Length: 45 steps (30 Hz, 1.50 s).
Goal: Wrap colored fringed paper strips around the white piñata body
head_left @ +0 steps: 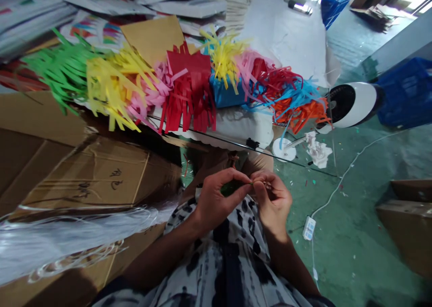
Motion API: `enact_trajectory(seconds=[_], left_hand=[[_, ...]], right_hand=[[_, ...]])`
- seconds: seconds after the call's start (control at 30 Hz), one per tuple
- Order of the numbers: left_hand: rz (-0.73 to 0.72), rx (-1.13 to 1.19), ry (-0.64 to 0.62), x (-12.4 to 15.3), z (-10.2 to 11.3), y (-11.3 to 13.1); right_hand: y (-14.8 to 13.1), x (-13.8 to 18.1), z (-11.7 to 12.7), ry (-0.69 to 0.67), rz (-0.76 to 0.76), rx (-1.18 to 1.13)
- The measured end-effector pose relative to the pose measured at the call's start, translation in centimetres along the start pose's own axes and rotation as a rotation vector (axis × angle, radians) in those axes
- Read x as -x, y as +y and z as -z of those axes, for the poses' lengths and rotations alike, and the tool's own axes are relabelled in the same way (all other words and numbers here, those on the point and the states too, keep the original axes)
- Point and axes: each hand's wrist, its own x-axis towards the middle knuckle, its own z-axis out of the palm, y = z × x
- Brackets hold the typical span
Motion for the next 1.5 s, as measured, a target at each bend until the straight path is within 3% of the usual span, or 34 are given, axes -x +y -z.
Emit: enact_trajectory(seconds=[0.13, 0.27, 0.43, 0.73, 0.93, 1.03, 1.2, 1.37, 1.43, 1.5], left_hand=[[0.026, 0.010, 0.025, -0.2, 0.0, -0.1], [0.071, 0.008, -0.022, -0.2, 0.1, -0.3], [0.094, 0.039, -0.043, -0.5, 0.5, -0.3], [0.121, 0.046, 0.036, -1.7, 0.6, -0.7], [0.153, 0.037, -0.087, -2.8, 1.1, -1.2], [0.151, 0.038, -0.171, -3.6, 1.1, -1.4], [0.142, -0.050, -0.264, -4.8, 1.4, -1.7], [0.127, -0.047, -0.266, -5.3, 2.5, -1.7], [0.157, -0.008, -0.220, -5.6, 3.1, -1.6], [0.169, 0.025, -0.185, -6.0, 3.7, -1.5]], right_hand=[[0.0, -0.2, 0.2, -0.034, -0.014, 0.064], [-0.2, -0.5, 0.4, 0.020, 0.024, 0.097], [-0.3, -0.9, 0.7, 0.047, -0.047, 0.073], [0.7, -1.6, 0.3, -0.076, -0.097, 0.038], [-0.1, -3.4, 0.5, -0.003, 0.010, 0.144], [-0.5, -4.3, 0.6, -0.033, 0.072, 0.203], [-0.4, -5.6, 0.9, -0.122, -0.003, 0.193], [-0.8, -7.3, 0.6, 0.047, -0.087, 0.019], [-1.5, -8.2, -0.2, -0.042, -0.111, 0.046], [-2.3, -9.3, -1.2, -0.224, -0.095, 0.114]])
